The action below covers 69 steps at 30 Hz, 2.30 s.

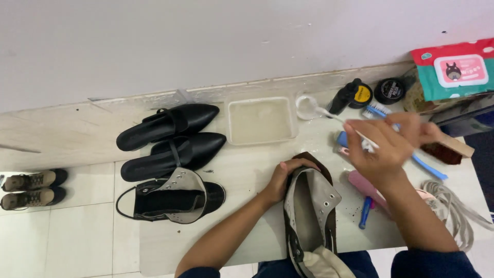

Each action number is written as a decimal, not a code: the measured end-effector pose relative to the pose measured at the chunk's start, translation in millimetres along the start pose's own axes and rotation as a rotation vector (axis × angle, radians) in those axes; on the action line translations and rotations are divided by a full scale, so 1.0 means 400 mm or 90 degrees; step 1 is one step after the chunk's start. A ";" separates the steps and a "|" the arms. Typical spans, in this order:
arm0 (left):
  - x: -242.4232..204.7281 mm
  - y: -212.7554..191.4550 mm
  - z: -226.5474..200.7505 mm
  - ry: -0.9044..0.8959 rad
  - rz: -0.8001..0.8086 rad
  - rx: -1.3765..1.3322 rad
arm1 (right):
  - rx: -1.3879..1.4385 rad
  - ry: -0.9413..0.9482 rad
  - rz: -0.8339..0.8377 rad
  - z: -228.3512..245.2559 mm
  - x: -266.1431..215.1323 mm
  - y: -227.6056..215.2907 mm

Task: The person scrubs the interior lining of a black high-heeled shoe using a toothbrush and a white cleaning paste. They repeatedly dip the toothbrush into a small container of paste and apply it to the inside of the shoe, focusing on the heel and toe areas.

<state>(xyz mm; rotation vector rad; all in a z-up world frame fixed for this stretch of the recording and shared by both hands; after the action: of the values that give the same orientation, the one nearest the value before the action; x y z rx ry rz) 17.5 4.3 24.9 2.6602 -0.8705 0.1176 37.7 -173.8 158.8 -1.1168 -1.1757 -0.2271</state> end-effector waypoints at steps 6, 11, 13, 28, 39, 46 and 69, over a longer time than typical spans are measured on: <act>-0.002 0.000 0.013 -0.018 0.003 -0.043 | -0.187 -0.061 0.114 -0.027 -0.040 0.221; 0.000 -0.003 0.008 -0.015 0.007 -0.033 | -0.192 -0.098 0.091 -0.042 -0.034 0.215; 0.005 -0.010 0.022 -0.024 0.012 -0.032 | -0.200 -0.111 0.101 -0.031 -0.012 0.167; 0.003 0.004 0.090 0.011 -0.067 -0.001 | 0.137 -0.105 0.141 0.144 -0.134 -0.017; 0.005 0.009 0.063 -0.015 -0.065 0.007 | 0.159 -0.200 0.191 0.131 -0.135 -0.025; 0.003 0.010 0.064 -0.020 -0.063 -0.001 | 0.092 -0.176 0.190 0.136 -0.139 -0.035; 0.008 -0.011 0.088 0.022 -0.023 0.000 | 0.243 -0.170 0.064 0.106 -0.108 -0.014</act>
<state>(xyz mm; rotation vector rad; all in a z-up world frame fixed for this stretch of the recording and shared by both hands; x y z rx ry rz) 21.6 -6.0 -8.7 2.6640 -0.8113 0.1552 -10.6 -159.5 124.5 -0.8807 -1.3264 0.2250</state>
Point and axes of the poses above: each hand's wrist, its own x-axis towards the middle knuckle, its own y-axis out of the palm, z = x × y, the point moved 2 cm from there along x, towards the middle knuckle, and after that the axes turned 4 degrees about -y, right-handed, at the moved point
